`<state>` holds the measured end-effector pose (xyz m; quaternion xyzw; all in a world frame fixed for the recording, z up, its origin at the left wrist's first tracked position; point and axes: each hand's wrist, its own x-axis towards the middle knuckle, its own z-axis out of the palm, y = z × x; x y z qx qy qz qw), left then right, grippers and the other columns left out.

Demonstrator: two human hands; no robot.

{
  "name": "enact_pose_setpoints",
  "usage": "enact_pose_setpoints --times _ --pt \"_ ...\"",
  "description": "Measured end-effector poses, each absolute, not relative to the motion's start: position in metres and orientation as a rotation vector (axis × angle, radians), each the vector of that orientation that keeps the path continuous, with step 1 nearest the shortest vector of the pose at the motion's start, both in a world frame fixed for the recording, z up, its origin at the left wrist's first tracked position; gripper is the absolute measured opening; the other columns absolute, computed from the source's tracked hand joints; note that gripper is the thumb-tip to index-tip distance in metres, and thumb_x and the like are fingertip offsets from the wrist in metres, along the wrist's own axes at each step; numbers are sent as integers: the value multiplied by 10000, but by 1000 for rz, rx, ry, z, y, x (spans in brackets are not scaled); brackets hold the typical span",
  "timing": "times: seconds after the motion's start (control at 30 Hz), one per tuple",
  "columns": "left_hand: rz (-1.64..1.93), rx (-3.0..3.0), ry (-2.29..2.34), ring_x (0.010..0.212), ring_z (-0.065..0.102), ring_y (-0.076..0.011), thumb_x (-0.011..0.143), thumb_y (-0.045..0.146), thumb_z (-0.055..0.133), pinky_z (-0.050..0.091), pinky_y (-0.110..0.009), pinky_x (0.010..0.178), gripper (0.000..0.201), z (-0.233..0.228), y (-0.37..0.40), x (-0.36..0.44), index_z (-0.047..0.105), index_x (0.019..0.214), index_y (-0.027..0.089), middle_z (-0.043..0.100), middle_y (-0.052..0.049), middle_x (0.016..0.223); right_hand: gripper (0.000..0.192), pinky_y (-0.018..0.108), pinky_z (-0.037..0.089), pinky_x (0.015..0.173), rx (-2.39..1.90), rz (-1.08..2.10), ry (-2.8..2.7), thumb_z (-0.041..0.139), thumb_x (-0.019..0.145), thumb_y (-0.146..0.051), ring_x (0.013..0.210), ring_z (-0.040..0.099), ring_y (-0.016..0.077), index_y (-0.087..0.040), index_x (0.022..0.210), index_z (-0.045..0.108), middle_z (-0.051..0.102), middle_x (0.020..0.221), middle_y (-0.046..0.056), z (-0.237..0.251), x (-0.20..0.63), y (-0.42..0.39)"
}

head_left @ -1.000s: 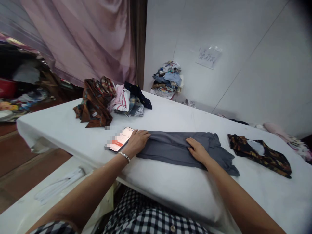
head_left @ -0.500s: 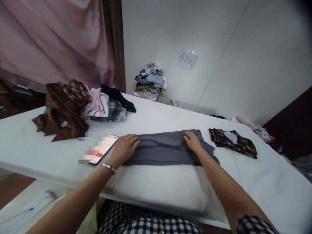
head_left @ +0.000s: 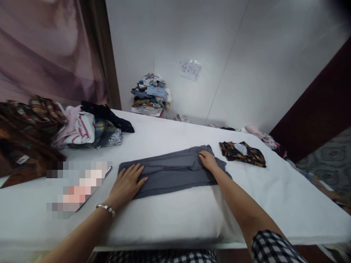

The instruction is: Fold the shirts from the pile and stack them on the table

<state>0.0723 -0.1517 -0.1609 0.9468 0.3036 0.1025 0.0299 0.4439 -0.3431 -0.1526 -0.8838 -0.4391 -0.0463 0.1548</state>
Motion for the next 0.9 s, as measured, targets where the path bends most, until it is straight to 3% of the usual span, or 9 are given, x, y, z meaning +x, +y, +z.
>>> enact_pose_setpoints --times 0.1,0.2,0.37,0.53,0.63,0.77,0.9 --pt "345 2969 922 1390 378 -315 906 455 392 272 -518 1136 593 -166 -149 73 501 1395 137 458 -123 1485 387 291 393 1055 -2629 -161 -1060 391 949 -243 1264 531 183 -196 1237 645 603 1352 67 -138 467 -371" --pt "353 2995 924 1385 383 -321 899 460 371 280 -522 1127 614 -169 -146 73 502 1394 121 462 -127 1482 365 302 451 935 -2763 -102 -831 408 937 -242 1131 624 240 -127 1128 698 683 1201 149 -130 487 -407" --pt "337 3034 863 1370 396 -347 883 433 334 295 -543 1102 596 -169 -144 74 561 1341 127 481 -135 1467 398 266 451 726 -2842 44 -732 490 916 -454 912 684 239 -150 901 747 746 950 135 -137 489 -438" --pt "366 3053 826 1361 403 -352 875 441 318 304 -542 1090 608 -171 -142 73 567 1332 126 489 -143 1459 266 236 410 749 -2817 -20 -721 501 918 -336 982 644 195 -186 978 712 721 1063 99 -148 481 -433" --pt "384 3060 828 1363 400 -344 878 452 310 304 -532 1091 625 -173 -141 73 544 1356 125 482 -140 1465 268 244 408 730 -2798 -52 -667 484 925 -321 963 641 200 -177 978 703 713 1075 109 -151 484 -428" --pt "399 3038 877 1363 401 -335 877 481 313 308 -512 1094 654 -174 -142 73 511 1385 119 485 -134 1464 291 254 420 688 -2742 -46 -671 520 903 -400 865 654 207 -183 905 714 732 932 91 -147 489 -431" --pt "400 3037 847 1370 390 -336 871 459 309 295 -519 1099 635 -172 -143 73 537 1360 125 486 -130 1464 373 283 463 774 -2656 -151 -724 428 934 -406 933 641 209 -164 1030 694 705 1038 110 -142 479 -452"
